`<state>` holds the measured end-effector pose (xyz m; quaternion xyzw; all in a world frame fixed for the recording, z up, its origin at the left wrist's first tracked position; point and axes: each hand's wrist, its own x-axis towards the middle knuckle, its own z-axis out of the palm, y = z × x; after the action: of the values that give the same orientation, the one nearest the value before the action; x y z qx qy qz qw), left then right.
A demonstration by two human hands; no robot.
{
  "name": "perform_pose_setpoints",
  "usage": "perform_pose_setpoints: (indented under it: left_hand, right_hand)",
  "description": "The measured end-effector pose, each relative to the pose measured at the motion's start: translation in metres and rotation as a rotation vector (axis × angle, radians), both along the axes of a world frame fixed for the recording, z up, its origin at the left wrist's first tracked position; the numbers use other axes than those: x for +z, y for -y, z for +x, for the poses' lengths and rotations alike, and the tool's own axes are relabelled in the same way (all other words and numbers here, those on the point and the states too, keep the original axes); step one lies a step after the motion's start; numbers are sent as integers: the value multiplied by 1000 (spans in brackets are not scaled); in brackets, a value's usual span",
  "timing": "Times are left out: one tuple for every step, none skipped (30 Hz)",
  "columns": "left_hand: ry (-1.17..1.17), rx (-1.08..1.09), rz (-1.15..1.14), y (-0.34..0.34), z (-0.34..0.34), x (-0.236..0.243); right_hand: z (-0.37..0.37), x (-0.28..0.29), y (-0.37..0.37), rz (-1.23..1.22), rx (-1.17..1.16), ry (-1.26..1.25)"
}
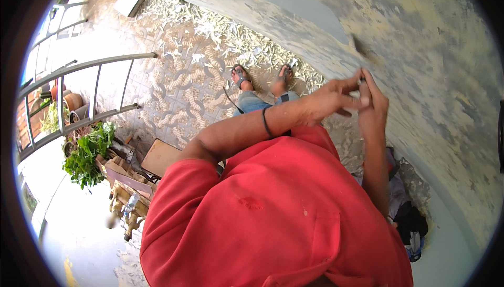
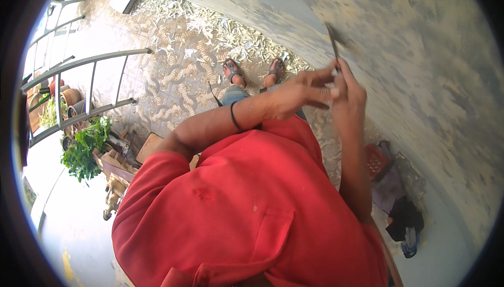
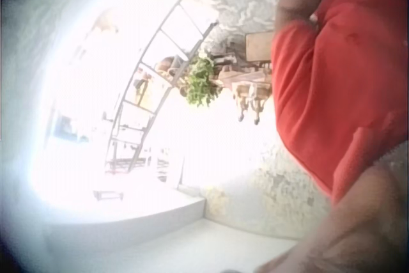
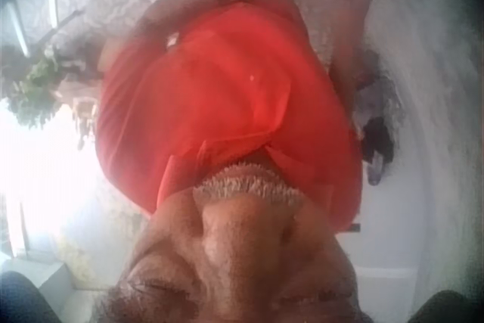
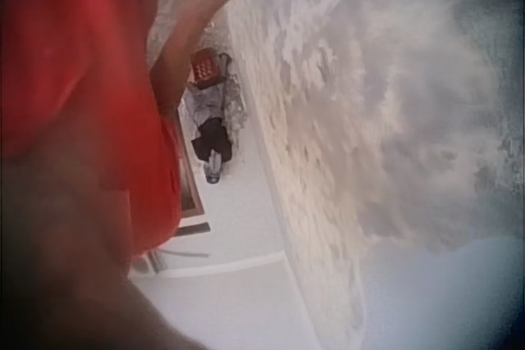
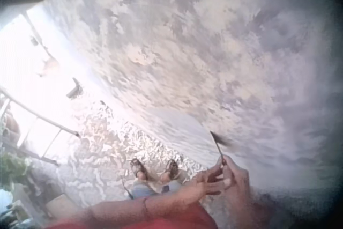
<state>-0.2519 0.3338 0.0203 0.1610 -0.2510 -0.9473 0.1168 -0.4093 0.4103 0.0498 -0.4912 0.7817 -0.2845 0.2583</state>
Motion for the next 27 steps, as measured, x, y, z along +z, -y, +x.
perform_pose_setpoints:
  left_hand:
    - [25, 28, 13, 4, -7, -13]
    - [55, 69, 21, 10, -12, -17]
    - [57, 63, 48, 7, -12, -18]
    - [59, 56, 74, 3, -8, -19]
    - [72, 63, 97, 4, -2, -20]
    - [47, 25, 104, 1, 3, -20]
    - [22, 24, 103, -6, 5, -19]
    - [-13, 20, 90, -11, 5, -16]
    - [-46, 17, 78, -15, 4, -13]
    - [-22, 40, 68, -16, 2, -9]
    - [-9, 47, 80, -12, -2, -13]
    - [2, 45, 100, -7, -9, -19]
    - [13, 42, 120, -5, -14, -22]
    - [40, 41, 154, -3, -14, -22]
    - [25, 31, 146, -3, -14, -21]
    - [9, 20, 139, -4, -12, -18]
    - [-4, 6, 137, -7, -10, -14]
    - [-5, 9, 120, -6, -10, -10]
    - [-4, 13, 103, -6, -11, -5]
    - [-5, 22, 95, -8, -12, -2]
    - [43, 45, 97, -5, -16, -7]
    - [92, 69, 100, 3, -23, -18]
    - [142, 83, 115, 5, -28, -27]
    - [98, 101, 169, 15, -26, -32]
    - [97, 77, 164, 12, -21, -31]
    - [99, 68, 152, 12, -14, -31]
    - [102, 51, 160, 5, -6, -28]
  right_hand:
    - [-5, -15, 15, 69, 9, 13]
    - [-8, -22, 27, 134, 31, 30]
    - [-5, -20, 25, 142, 24, 9]
    - [1, -13, 19, 151, 17, -12]
    - [6, -10, 17, 154, 24, -22]
    - [9, -3, 8, 151, -7, 10]
    - [12, 3, -5, 151, -34, 46]
    - [14, 11, -14, 140, -64, 73]
    - [14, 14, -18, 129, -95, 100]
    - [12, 7, -14, 117, -70, 66]
    - [11, -4, -8, 105, -52, 26]
    - [10, -12, -5, 101, -44, -17]
    - [10, -14, -6, 97, -35, -60]
    - [12, -7, -3, 119, -19, -64]
    - [9, -7, -5, 79, -35, -33]
    - [3, -7, -9, 40, -50, -3]
    - [2, -5, -13, 5, -70, 30]
    - [3, 2, -11, 56, -106, 65]
    - [3, 16, -5, 108, -140, 100]
    - [2, 25, -4, 169, -170, 135]
    - [-1, 12, 1, 152, -117, 107]
    - [-9, -15, 13, 136, -63, 80]
    - [-16, -33, 18, 134, -18, 53]
    - [-12, -42, 29, 132, -25, 114]
    - [-6, -37, 25, 143, -32, 78]
    - [0, -30, 23, 146, -24, 45]
    - [7, -20, 12, 169, -23, 13]
